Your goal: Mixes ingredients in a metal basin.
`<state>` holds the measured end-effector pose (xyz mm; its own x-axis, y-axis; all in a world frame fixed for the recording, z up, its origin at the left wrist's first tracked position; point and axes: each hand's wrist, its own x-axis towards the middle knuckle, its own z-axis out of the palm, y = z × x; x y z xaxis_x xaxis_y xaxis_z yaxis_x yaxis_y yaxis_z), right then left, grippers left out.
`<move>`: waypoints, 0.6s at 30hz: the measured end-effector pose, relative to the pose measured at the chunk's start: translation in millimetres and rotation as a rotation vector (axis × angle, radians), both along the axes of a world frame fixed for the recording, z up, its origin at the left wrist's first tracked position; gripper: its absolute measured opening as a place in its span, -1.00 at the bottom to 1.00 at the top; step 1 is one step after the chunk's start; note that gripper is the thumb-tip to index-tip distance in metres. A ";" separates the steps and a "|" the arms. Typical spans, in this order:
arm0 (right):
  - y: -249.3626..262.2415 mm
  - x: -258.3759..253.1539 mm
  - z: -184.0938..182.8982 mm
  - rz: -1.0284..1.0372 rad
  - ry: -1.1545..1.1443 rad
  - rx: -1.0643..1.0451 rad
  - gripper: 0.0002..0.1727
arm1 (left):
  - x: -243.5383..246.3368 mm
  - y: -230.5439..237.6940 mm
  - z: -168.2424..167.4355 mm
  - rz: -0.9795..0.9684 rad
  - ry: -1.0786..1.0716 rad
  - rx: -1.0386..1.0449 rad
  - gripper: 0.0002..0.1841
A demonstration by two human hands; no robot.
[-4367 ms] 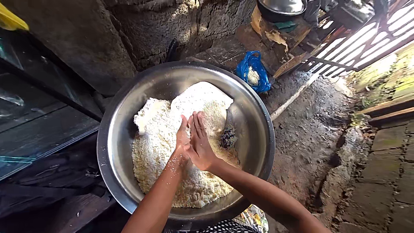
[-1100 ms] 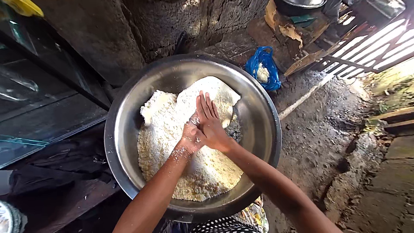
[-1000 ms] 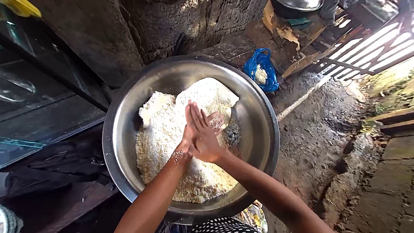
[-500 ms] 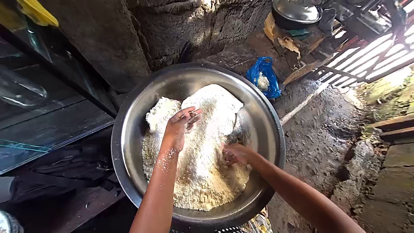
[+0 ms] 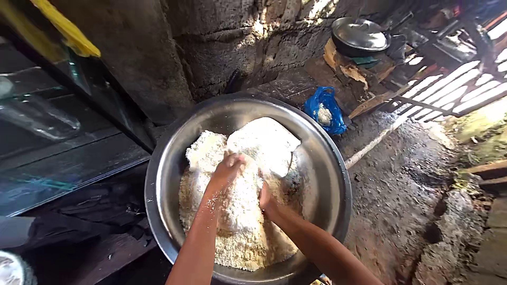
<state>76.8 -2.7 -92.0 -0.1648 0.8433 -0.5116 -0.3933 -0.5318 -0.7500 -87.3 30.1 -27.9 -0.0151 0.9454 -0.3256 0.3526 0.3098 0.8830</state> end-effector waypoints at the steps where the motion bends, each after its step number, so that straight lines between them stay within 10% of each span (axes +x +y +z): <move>1: 4.6 -4.3 -0.2 0.006 0.037 -0.015 -0.31 | -6.4 -1.4 1.4 -0.001 0.013 0.021 -0.34; 5: 29.9 -1.6 33.7 0.097 0.348 0.111 -0.51 | -31.3 -11.6 29.7 0.065 -0.151 0.115 -0.24; 8: 37.8 14.7 75.8 0.108 0.151 0.224 -0.87 | -30.9 -20.5 53.5 0.074 -0.396 0.189 -0.28; 18: 44.6 24.8 146.7 0.235 -0.362 0.445 -0.68 | -18.3 -24.1 62.8 0.157 -0.433 0.302 -0.65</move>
